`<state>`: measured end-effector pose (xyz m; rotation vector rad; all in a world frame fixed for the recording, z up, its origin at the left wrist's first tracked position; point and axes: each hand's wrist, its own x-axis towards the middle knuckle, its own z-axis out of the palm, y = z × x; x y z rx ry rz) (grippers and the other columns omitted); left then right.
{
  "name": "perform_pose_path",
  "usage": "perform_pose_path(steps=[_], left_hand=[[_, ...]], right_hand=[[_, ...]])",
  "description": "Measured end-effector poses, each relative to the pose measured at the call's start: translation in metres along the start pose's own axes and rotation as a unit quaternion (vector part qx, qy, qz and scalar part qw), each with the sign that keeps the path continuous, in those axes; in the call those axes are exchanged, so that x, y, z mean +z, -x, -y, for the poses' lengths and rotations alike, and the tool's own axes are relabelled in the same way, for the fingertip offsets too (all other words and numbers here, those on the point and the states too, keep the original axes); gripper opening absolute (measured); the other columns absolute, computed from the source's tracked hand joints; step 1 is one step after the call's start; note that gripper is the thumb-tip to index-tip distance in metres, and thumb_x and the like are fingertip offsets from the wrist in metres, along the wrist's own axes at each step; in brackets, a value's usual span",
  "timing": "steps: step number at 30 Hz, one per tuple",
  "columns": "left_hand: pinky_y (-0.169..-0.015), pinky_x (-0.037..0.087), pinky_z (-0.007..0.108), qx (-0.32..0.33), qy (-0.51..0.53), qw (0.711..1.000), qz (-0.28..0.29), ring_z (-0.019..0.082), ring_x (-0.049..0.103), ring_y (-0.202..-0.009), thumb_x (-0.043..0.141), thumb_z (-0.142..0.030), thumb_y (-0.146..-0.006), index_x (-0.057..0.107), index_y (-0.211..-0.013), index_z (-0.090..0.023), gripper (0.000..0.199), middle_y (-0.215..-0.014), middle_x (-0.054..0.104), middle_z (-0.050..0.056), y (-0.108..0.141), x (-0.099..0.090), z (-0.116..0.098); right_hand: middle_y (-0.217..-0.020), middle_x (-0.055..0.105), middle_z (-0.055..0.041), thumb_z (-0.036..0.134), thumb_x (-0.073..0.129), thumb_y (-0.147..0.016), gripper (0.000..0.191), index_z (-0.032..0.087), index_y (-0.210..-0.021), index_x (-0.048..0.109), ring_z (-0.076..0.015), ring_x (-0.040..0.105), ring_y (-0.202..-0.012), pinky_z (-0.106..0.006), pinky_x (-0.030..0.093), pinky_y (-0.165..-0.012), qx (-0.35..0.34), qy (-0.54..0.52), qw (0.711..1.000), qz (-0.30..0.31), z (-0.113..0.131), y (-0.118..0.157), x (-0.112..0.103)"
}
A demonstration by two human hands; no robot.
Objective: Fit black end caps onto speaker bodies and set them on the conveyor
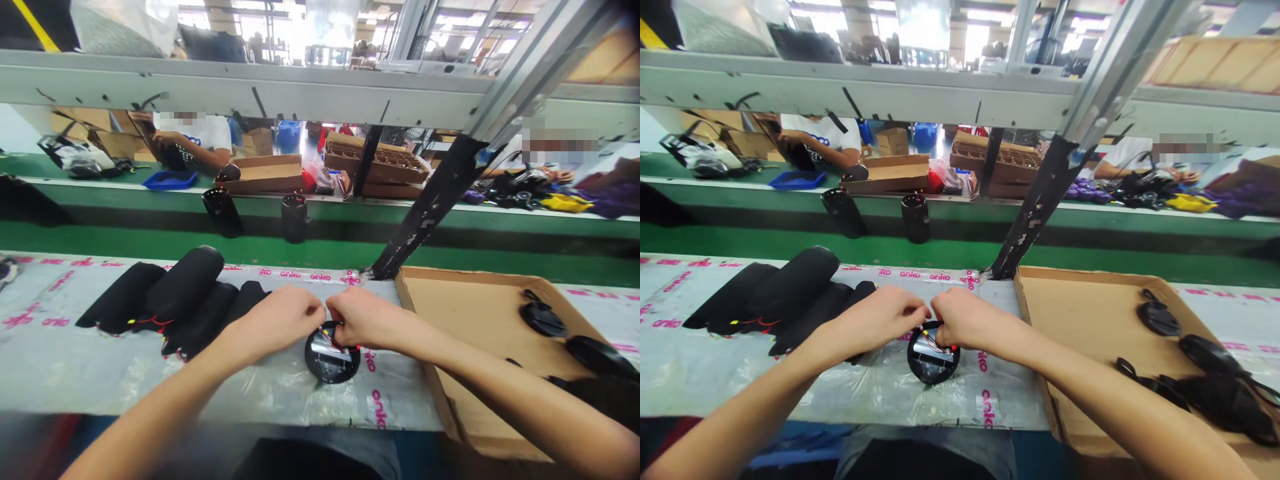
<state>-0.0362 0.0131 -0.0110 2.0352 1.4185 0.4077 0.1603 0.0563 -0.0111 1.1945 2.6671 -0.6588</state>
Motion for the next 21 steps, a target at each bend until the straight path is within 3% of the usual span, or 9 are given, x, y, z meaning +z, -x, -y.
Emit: perform_pose_path(steps=[2, 5, 8, 11, 15, 18, 21], left_hand=[[-0.056, 0.037, 0.031, 0.012, -0.067, 0.996, 0.051, 0.021, 0.062, -0.052, 0.067, -0.016, -0.081, 0.07, -0.057, -0.02, 0.025, -0.052, 0.065, 0.004, -0.018, -0.004, -0.01], [-0.059, 0.042, 0.032, 0.04, -0.13, 0.986, 0.092, 0.025, 0.068, -0.059, 0.075, -0.012, -0.071, 0.072, -0.057, -0.019, 0.016, -0.056, 0.069, 0.006, -0.035, -0.005, -0.023], [-0.068, 0.049, 0.033, 0.051, -0.181, 0.975, 0.115, 0.03, 0.074, -0.07, 0.08, -0.014, -0.071, 0.076, -0.061, -0.019, 0.011, -0.063, 0.073, 0.009, -0.043, -0.006, -0.033], [-0.068, 0.053, 0.033, 0.044, -0.22, 0.964, 0.14, 0.03, 0.076, -0.071, 0.085, -0.021, -0.07, 0.075, -0.061, -0.019, 0.013, -0.062, 0.072, 0.008, -0.048, -0.007, -0.041], [-0.07, 0.057, 0.033, 0.032, -0.242, 0.957, 0.158, 0.03, 0.078, -0.072, 0.087, -0.021, -0.067, 0.078, -0.064, -0.018, 0.01, -0.064, 0.075, 0.007, -0.053, -0.005, -0.049], [-0.076, 0.06, 0.033, 0.032, -0.246, 0.956, 0.156, 0.031, 0.081, -0.082, 0.087, -0.022, -0.064, 0.082, -0.075, -0.02, 0.012, -0.076, 0.08, 0.008, -0.052, -0.005, -0.051], [-0.077, 0.061, 0.033, 0.039, -0.248, 0.955, 0.156, 0.031, 0.081, -0.085, 0.085, -0.027, -0.067, 0.084, -0.082, -0.02, 0.016, -0.081, 0.082, 0.009, -0.051, -0.005, -0.049]], right_hand=[[-0.061, 0.068, -0.0023, 0.013, 0.071, -0.07, 0.008, 0.017, -0.075, 0.076, -0.0152, 0.052, -0.053, -0.029, 0.026, -0.052, -0.004, -0.011, 1.0, 0.001, -0.002, -0.001, 0.003], [-0.059, 0.064, 0.0006, 0.013, 0.069, -0.071, 0.007, 0.017, -0.074, 0.075, -0.0127, 0.046, -0.053, -0.027, 0.027, -0.053, -0.004, -0.033, 0.999, -0.01, -0.006, -0.001, 0.009], [-0.06, 0.06, 0.0027, 0.015, 0.072, -0.072, 0.001, 0.015, -0.071, 0.072, -0.0111, 0.042, -0.057, -0.027, 0.027, -0.054, -0.008, -0.061, 0.998, -0.029, -0.011, -0.001, 0.014], [-0.059, 0.053, 0.0057, 0.02, 0.074, -0.075, 0.009, 0.015, -0.069, 0.07, -0.0099, 0.039, -0.059, -0.025, 0.028, -0.054, -0.022, -0.096, 0.994, -0.039, -0.014, 0.003, 0.014], [-0.059, 0.054, 0.0061, 0.021, 0.07, -0.081, 0.01, 0.015, -0.073, 0.073, -0.0104, 0.044, -0.059, -0.025, 0.031, -0.055, -0.03, -0.125, 0.991, -0.033, -0.018, 0.009, 0.009], [-0.059, 0.056, 0.0063, 0.017, 0.072, -0.075, 0.003, 0.017, -0.073, 0.073, -0.0112, 0.047, -0.06, -0.025, 0.033, -0.056, -0.029, -0.134, 0.99, -0.012, -0.02, 0.007, 0.008], [-0.056, 0.051, 0.0074, 0.017, 0.075, -0.069, 0.009, 0.018, -0.067, 0.067, -0.0108, 0.044, -0.057, -0.025, 0.029, -0.052, -0.026, -0.139, 0.99, 0.006, -0.022, 0.002, 0.009]])
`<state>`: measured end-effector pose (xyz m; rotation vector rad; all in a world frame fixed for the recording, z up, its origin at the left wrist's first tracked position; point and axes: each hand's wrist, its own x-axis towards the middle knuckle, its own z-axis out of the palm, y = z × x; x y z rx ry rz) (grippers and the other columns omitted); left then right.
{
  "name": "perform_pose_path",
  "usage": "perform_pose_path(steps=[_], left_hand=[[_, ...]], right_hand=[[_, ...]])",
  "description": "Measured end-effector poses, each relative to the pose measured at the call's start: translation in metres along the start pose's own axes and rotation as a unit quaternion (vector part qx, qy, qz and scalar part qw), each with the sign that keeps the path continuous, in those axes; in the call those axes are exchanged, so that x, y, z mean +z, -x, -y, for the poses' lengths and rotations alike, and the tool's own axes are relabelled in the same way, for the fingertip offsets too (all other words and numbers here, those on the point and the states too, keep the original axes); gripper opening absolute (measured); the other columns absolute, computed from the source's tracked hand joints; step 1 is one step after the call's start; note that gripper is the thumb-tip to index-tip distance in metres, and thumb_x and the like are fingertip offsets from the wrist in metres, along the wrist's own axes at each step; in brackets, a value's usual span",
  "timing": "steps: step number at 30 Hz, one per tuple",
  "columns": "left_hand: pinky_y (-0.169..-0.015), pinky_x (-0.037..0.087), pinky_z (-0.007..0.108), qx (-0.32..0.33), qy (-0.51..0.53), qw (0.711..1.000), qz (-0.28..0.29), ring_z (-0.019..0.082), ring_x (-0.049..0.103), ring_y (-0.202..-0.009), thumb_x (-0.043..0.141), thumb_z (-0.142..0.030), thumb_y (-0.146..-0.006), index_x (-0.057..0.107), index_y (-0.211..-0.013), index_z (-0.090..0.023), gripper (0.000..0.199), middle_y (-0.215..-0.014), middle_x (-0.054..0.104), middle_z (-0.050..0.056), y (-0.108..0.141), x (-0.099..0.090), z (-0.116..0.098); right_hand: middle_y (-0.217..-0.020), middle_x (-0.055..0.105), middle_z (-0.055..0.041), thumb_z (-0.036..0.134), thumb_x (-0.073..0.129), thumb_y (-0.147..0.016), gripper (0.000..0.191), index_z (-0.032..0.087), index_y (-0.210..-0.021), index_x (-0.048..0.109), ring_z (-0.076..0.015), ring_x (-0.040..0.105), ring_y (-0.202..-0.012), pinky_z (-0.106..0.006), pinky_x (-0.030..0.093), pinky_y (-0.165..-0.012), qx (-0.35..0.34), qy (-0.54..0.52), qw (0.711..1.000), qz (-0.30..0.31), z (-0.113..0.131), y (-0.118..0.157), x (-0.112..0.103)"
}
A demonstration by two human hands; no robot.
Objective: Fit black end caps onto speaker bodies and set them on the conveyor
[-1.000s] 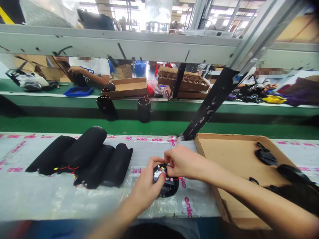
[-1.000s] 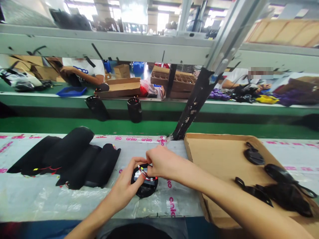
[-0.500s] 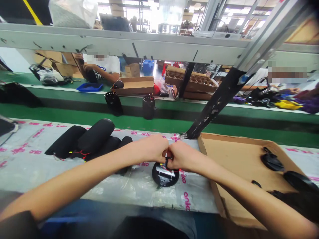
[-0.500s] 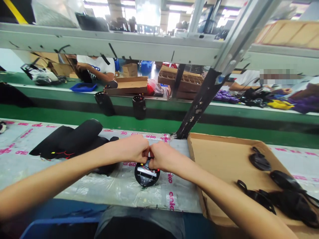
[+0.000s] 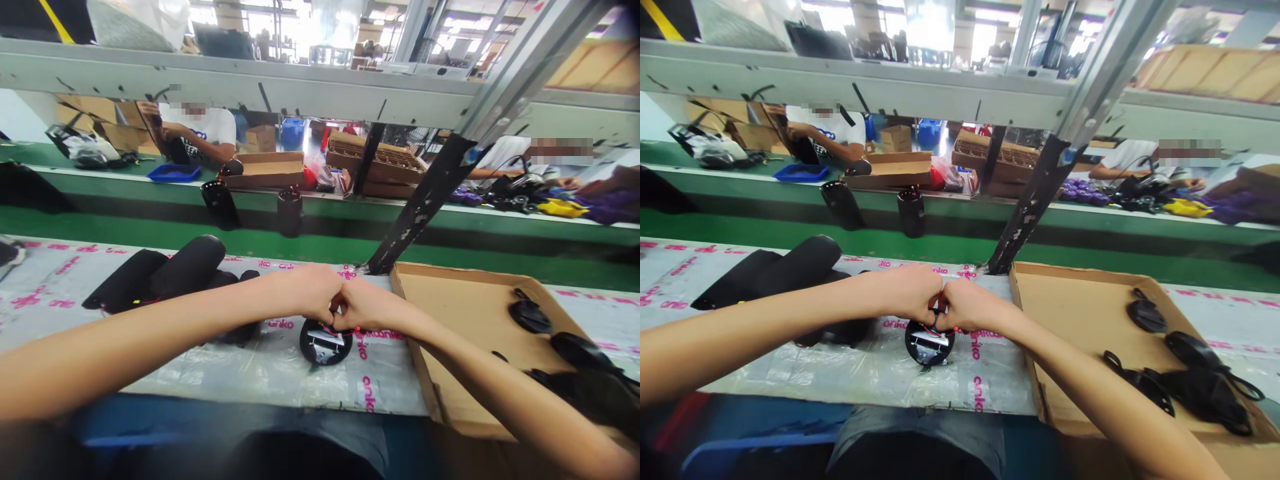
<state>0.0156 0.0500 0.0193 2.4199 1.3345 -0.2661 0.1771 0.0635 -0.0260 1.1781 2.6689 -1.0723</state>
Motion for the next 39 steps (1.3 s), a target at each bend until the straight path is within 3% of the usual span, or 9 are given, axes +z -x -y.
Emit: perform_pose_path(steps=[6, 13, 17, 19, 22, 26, 29, 32, 39], left_hand=[[-0.072, 0.059, 0.032, -0.004, -0.007, 1.0, 0.003, 0.031, 0.081, -0.08, 0.087, -0.027, -0.068, 0.085, -0.082, -0.019, 0.016, -0.078, 0.081, 0.009, 0.0, 0.005, 0.005], [-0.058, 0.051, 0.03, 0.0, 0.003, 1.0, 0.011, 0.03, 0.078, -0.07, 0.086, -0.022, -0.071, 0.084, -0.076, -0.016, 0.008, -0.068, 0.078, 0.009, 0.004, 0.001, 0.004], [-0.061, 0.05, 0.03, 0.004, 0.032, 0.999, -0.024, 0.03, 0.08, -0.074, 0.076, -0.012, -0.079, 0.085, -0.081, -0.015, 0.01, -0.073, 0.081, 0.011, 0.015, 0.004, 0.009], [-0.067, 0.054, 0.031, 0.005, 0.05, 0.998, -0.045, 0.028, 0.081, -0.078, 0.066, -0.014, -0.092, 0.085, -0.086, -0.016, 0.02, -0.08, 0.083, 0.011, 0.031, 0.01, 0.014], [-0.083, 0.06, 0.032, 0.0, 0.13, 0.987, -0.092, 0.026, 0.083, -0.093, 0.049, -0.028, -0.11, 0.085, -0.111, -0.022, 0.036, -0.102, 0.087, 0.008, 0.065, 0.031, 0.022], [-0.105, 0.062, 0.039, -0.011, 0.352, 0.921, -0.167, 0.027, 0.079, -0.12, 0.07, -0.033, -0.1, 0.06, -0.156, -0.032, 0.057, -0.152, 0.071, 0.006, 0.096, 0.087, 0.033], [-0.123, 0.051, 0.048, 0.04, 0.39, 0.896, -0.21, 0.034, 0.06, -0.148, 0.09, -0.04, -0.085, 0.048, -0.164, -0.035, 0.09, -0.167, 0.056, 0.008, 0.089, 0.131, 0.038], [-0.131, 0.042, 0.051, 0.076, 0.43, 0.87, -0.227, 0.035, 0.051, -0.156, 0.094, -0.049, -0.082, 0.044, -0.165, -0.036, 0.098, -0.169, 0.054, 0.009, 0.068, 0.16, 0.038], [-0.132, 0.039, 0.053, 0.092, 0.492, 0.833, -0.235, 0.039, 0.051, -0.155, 0.097, -0.063, -0.071, 0.041, -0.165, -0.036, 0.113, -0.168, 0.053, 0.012, 0.05, 0.184, 0.037]], right_hand=[[-0.055, 0.052, 0.0058, 0.02, 0.07, -0.074, 0.011, 0.019, -0.065, 0.064, -0.0114, 0.046, -0.055, -0.025, 0.031, -0.052, 0.025, -0.028, 0.999, 0.009, 0.004, 0.006, -0.004], [-0.044, 0.057, 0.0088, 0.018, 0.059, -0.079, 0.02, 0.019, -0.094, 0.072, -0.0143, 0.056, -0.037, -0.023, 0.045, -0.046, 0.071, -0.141, 0.977, 0.144, 0.003, 0.016, -0.009], [-0.041, 0.056, 0.0087, 0.016, 0.059, -0.078, 0.012, 0.018, -0.083, 0.07, -0.0139, 0.056, -0.035, -0.022, 0.045, -0.044, 0.069, -0.182, 0.971, 0.14, 0.0, 0.016, -0.006], [-0.042, 0.057, 0.0074, 0.017, 0.059, -0.082, 0.015, 0.017, -0.085, 0.073, -0.0142, 0.057, -0.035, -0.023, 0.046, -0.044, 0.07, -0.21, 0.967, 0.123, -0.002, 0.019, -0.003], [-0.059, 0.07, 0.0017, 0.029, 0.052, -0.097, 0.038, 0.013, -0.123, 0.075, -0.0172, 0.068, -0.046, -0.028, 0.058, -0.052, 0.079, -0.266, 0.957, 0.085, -0.012, 0.035, 0.006], [-0.106, 0.082, -0.012, 0.043, 0.046, -0.107, 0.056, 0.015, -0.154, 0.059, -0.0222, 0.081, -0.082, -0.04, 0.068, -0.08, 0.082, -0.342, 0.934, -0.054, -0.034, 0.068, 0.037], [-0.141, 0.073, -0.0143, 0.035, 0.064, -0.099, 0.052, 0.024, -0.15, 0.064, -0.0286, 0.076, -0.12, -0.048, 0.065, -0.102, 0.043, -0.361, 0.913, -0.182, -0.042, 0.085, 0.077], [-0.163, 0.058, -0.0085, 0.022, 0.068, -0.094, 0.062, 0.035, -0.154, 0.059, -0.0296, 0.06, -0.146, -0.05, 0.056, -0.118, -0.001, -0.367, 0.892, -0.263, -0.039, 0.088, 0.116], [-0.174, 0.045, -0.0039, 0.009, 0.073, -0.082, 0.099, 0.044, -0.167, 0.036, -0.0325, 0.043, -0.161, -0.056, 0.036, -0.133, -0.02, -0.333, 0.898, -0.288, -0.035, 0.08, 0.158]])
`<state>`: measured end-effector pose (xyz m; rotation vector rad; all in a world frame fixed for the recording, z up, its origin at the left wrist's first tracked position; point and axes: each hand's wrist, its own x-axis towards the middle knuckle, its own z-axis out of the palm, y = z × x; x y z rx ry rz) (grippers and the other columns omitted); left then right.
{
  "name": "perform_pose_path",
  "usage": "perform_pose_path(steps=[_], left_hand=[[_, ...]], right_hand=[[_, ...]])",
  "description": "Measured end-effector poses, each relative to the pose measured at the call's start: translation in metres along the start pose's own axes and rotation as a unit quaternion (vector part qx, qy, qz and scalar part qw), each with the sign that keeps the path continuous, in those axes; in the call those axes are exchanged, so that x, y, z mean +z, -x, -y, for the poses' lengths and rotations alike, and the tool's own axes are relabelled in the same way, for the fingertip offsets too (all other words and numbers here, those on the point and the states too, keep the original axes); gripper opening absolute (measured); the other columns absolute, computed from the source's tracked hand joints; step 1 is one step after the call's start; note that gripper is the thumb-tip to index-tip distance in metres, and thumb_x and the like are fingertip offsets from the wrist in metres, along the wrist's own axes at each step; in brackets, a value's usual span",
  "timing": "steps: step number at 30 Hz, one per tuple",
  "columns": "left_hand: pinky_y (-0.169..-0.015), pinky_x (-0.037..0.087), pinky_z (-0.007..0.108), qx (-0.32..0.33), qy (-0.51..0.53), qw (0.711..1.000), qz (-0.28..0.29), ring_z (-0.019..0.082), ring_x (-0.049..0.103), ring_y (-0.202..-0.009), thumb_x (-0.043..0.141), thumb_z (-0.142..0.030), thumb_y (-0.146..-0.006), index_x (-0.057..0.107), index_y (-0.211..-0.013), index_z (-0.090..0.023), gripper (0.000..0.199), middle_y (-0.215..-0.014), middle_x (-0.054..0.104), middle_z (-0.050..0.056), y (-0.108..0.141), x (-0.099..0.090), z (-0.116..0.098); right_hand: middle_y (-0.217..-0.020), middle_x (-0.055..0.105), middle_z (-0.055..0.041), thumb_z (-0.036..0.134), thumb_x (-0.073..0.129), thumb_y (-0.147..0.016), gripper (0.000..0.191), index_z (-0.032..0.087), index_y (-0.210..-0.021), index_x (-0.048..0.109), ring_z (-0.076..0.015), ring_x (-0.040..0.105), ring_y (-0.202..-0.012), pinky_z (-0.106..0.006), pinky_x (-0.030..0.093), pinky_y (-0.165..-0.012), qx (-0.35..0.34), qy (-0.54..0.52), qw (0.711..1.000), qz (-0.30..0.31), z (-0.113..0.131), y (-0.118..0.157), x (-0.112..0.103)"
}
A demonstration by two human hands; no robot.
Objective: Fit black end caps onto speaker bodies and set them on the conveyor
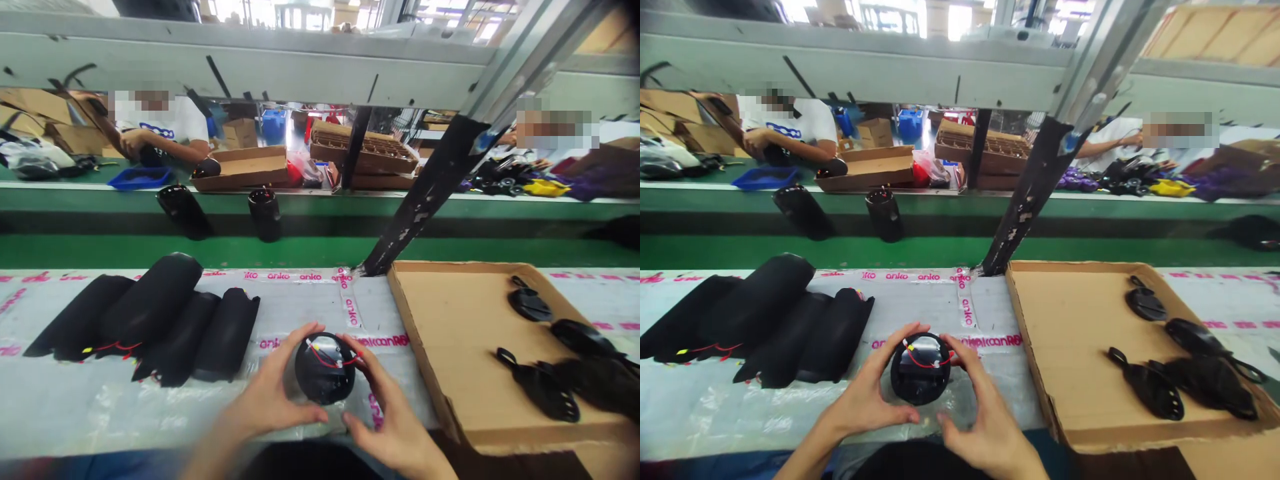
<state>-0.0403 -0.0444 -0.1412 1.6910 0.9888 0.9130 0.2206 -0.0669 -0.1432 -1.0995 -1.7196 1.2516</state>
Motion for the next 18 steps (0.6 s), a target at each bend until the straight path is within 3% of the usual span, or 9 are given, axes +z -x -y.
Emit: perform_pose_path(steps=[3, 6, 9, 12, 15, 18], left_hand=[[-0.132, 0.037, 0.055, 0.013, 0.025, 1.0, -0.005, 0.04, 0.048, -0.157, 0.095, -0.062, -0.076, 0.037, -0.167, -0.032, 0.112, -0.17, 0.049, 0.015, 0.0, 0.009, 0.003], [-0.125, 0.046, 0.054, 0.043, 0.069, 0.996, -0.035, 0.041, 0.056, -0.15, 0.089, -0.063, -0.082, 0.036, -0.166, -0.029, 0.105, -0.164, 0.053, 0.018, -0.001, 0.025, 0.01], [-0.119, 0.051, 0.055, 0.085, 0.093, 0.988, -0.091, 0.04, 0.061, -0.143, 0.079, -0.068, -0.088, 0.035, -0.165, -0.029, 0.097, -0.16, 0.054, 0.018, -0.001, 0.045, 0.02], [-0.119, 0.049, 0.057, 0.1, 0.075, 0.982, -0.14, 0.04, 0.062, -0.139, 0.073, -0.063, -0.093, 0.037, -0.164, -0.029, 0.087, -0.156, 0.057, 0.017, -0.001, 0.059, 0.026], [-0.12, 0.048, 0.056, 0.091, 0.071, 0.98, -0.16, 0.038, 0.061, -0.14, 0.068, -0.057, -0.098, 0.039, -0.163, -0.03, 0.076, -0.156, 0.057, 0.015, 0.001, 0.059, 0.022], [-0.123, 0.046, 0.055, 0.075, 0.085, 0.988, -0.104, 0.039, 0.056, -0.146, 0.07, -0.063, -0.096, 0.036, -0.165, -0.029, 0.085, -0.163, 0.05, 0.016, 0.005, 0.047, 0.012]], right_hand=[[-0.176, 0.042, -0.0063, 0.018, 0.081, -0.086, 0.098, 0.04, -0.17, 0.035, -0.0352, 0.037, -0.164, -0.058, 0.028, -0.136, 0.007, -0.008, 1.0, -0.003, -0.011, 0.003, 0.008], [-0.177, 0.041, -0.0085, 0.038, 0.077, -0.098, 0.083, 0.036, -0.17, 0.036, -0.037, 0.04, -0.163, -0.058, 0.034, -0.134, 0.004, -0.085, 0.996, -0.032, -0.02, 0.004, 0.026], [-0.178, 0.039, -0.0071, 0.048, 0.062, -0.107, 0.071, 0.037, -0.171, 0.034, -0.037, 0.039, -0.163, -0.059, 0.038, -0.132, -0.012, -0.137, 0.986, -0.099, -0.024, 0.004, 0.054], [-0.176, 0.042, -0.0057, 0.046, 0.054, -0.111, 0.062, 0.038, -0.169, 0.035, -0.0363, 0.045, -0.16, -0.059, 0.043, -0.13, -0.02, -0.156, 0.971, -0.182, -0.025, 0.002, 0.082], [-0.172, 0.048, -0.0068, 0.042, 0.052, -0.11, 0.056, 0.036, -0.165, 0.042, -0.036, 0.051, -0.156, -0.059, 0.046, -0.127, -0.019, -0.167, 0.952, -0.257, -0.024, -0.002, 0.1], [-0.171, 0.049, -0.0091, 0.039, 0.051, -0.109, 0.054, 0.032, -0.162, 0.044, -0.036, 0.05, -0.156, -0.06, 0.045, -0.127, -0.01, -0.151, 0.951, -0.271, -0.019, -0.004, 0.105]])
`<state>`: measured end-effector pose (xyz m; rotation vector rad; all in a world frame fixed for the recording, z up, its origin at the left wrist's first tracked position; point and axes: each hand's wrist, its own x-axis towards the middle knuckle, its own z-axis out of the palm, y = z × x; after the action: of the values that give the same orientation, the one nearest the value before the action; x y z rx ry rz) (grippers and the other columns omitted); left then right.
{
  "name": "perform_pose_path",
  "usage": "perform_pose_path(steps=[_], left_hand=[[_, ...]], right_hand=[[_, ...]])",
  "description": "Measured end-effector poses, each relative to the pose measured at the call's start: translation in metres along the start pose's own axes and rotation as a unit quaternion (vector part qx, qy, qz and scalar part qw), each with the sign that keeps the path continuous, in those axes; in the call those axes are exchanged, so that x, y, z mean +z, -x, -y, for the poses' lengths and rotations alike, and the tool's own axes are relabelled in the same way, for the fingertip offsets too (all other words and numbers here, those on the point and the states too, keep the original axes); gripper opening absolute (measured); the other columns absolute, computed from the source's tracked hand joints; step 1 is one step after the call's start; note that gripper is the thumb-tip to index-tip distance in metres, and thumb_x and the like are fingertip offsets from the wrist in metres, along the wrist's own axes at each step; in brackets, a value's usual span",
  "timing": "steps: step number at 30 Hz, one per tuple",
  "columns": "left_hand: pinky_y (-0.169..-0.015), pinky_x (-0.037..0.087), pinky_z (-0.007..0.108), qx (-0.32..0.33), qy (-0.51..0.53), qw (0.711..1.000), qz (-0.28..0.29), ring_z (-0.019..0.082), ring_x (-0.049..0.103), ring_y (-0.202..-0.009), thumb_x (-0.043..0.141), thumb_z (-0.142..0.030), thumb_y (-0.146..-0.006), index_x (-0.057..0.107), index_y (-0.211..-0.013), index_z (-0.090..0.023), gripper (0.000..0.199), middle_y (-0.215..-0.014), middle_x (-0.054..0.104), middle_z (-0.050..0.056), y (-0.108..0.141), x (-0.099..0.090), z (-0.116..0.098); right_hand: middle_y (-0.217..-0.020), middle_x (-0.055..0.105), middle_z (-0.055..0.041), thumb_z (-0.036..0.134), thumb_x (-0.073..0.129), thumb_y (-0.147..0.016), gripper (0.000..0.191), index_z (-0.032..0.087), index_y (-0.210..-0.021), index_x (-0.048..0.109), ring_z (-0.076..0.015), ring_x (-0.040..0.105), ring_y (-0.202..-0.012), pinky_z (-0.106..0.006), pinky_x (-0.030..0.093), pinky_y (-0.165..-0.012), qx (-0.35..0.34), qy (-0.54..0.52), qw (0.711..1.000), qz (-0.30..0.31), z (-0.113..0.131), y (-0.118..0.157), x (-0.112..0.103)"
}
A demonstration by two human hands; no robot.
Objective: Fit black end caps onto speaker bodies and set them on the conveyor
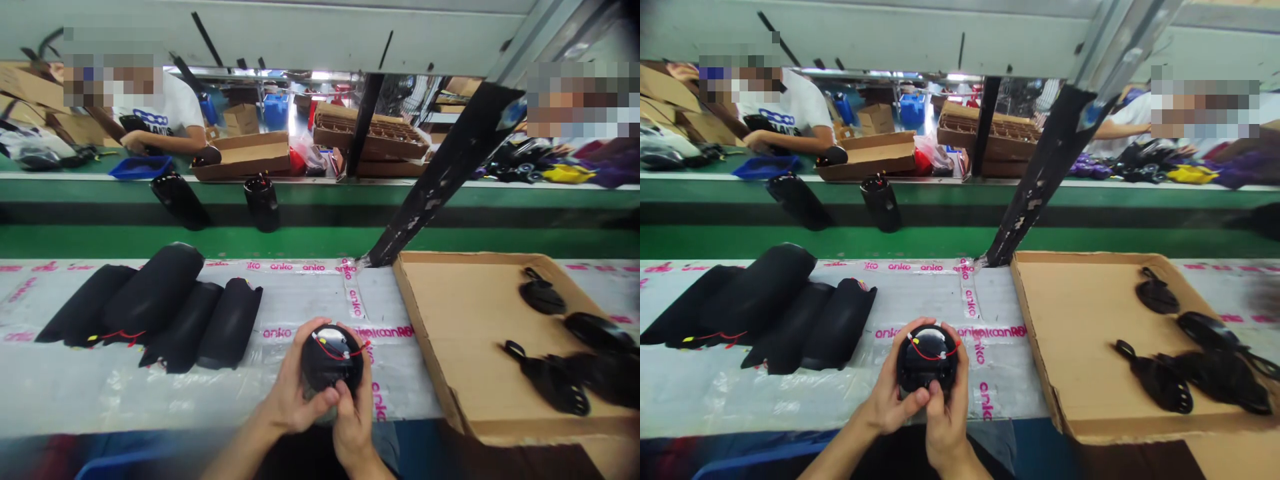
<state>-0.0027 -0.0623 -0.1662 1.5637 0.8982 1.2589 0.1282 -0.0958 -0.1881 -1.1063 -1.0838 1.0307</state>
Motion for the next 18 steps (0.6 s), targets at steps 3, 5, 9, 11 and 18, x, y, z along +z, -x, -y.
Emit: perform_pose_path(steps=[3, 5, 9, 11, 18], left_hand=[[-0.126, 0.043, 0.055, -0.017, -0.002, 0.999, 0.039, 0.04, 0.05, -0.152, 0.066, -0.064, -0.098, 0.032, -0.168, -0.026, 0.087, -0.168, 0.046, 0.017, 0.001, -0.005, -0.007], [-0.125, 0.045, 0.055, -0.004, -0.016, 1.0, -0.003, 0.039, 0.053, -0.15, 0.06, -0.06, -0.102, 0.035, -0.165, -0.026, 0.076, -0.164, 0.05, 0.017, 0.002, 0.0, -0.005], [-0.115, 0.054, 0.054, 0.014, -0.03, 0.995, -0.093, 0.037, 0.063, -0.137, 0.056, -0.059, -0.102, 0.043, -0.158, -0.023, 0.067, -0.152, 0.06, 0.016, 0.001, 0.02, 0.0], [-0.113, 0.056, 0.053, 0.005, -0.028, 0.995, -0.098, 0.037, 0.064, -0.135, 0.055, -0.057, -0.102, 0.044, -0.156, -0.022, 0.065, -0.151, 0.061, 0.016, -0.001, 0.023, -0.003], [-0.118, 0.051, 0.052, -0.004, -0.146, 0.988, -0.044, 0.037, 0.052, -0.152, 0.064, -0.04, -0.102, 0.035, -0.163, -0.025, 0.069, -0.167, 0.048, 0.018, 0.003, -0.009, -0.029]], right_hand=[[-0.171, 0.048, -0.0092, 0.035, 0.049, -0.109, 0.054, 0.031, -0.162, 0.042, -0.0346, 0.05, -0.156, -0.058, 0.045, -0.127, -0.005, 0.012, 1.0, 0.002, 0.005, -0.001, 0.001], [-0.172, 0.047, -0.0085, 0.032, 0.048, -0.108, 0.054, 0.031, -0.162, 0.042, -0.0333, 0.051, -0.155, -0.055, 0.047, -0.126, -0.009, 0.012, 1.0, -0.003, 0.007, -0.001, 0.002], [-0.176, 0.041, -0.0067, 0.025, 0.045, -0.107, 0.058, 0.031, -0.165, 0.04, -0.0315, 0.048, -0.157, -0.051, 0.046, -0.127, -0.004, 0.031, 1.0, 0.001, 0.004, 0.001, 0.005], [-0.177, 0.039, -0.0059, 0.025, 0.043, -0.108, 0.059, 0.032, -0.166, 0.037, -0.0302, 0.046, -0.159, -0.051, 0.045, -0.129, -0.002, 0.045, 0.999, 0.008, 0.003, 0.002, 0.004], [-0.178, 0.039, -0.0052, 0.053, 0.055, -0.106, 0.068, 0.033, -0.169, 0.038, -0.0309, 0.038, -0.164, -0.052, 0.036, -0.134, 0.02, 0.153, 0.963, 0.219, 0.049, -0.034, -0.083]])
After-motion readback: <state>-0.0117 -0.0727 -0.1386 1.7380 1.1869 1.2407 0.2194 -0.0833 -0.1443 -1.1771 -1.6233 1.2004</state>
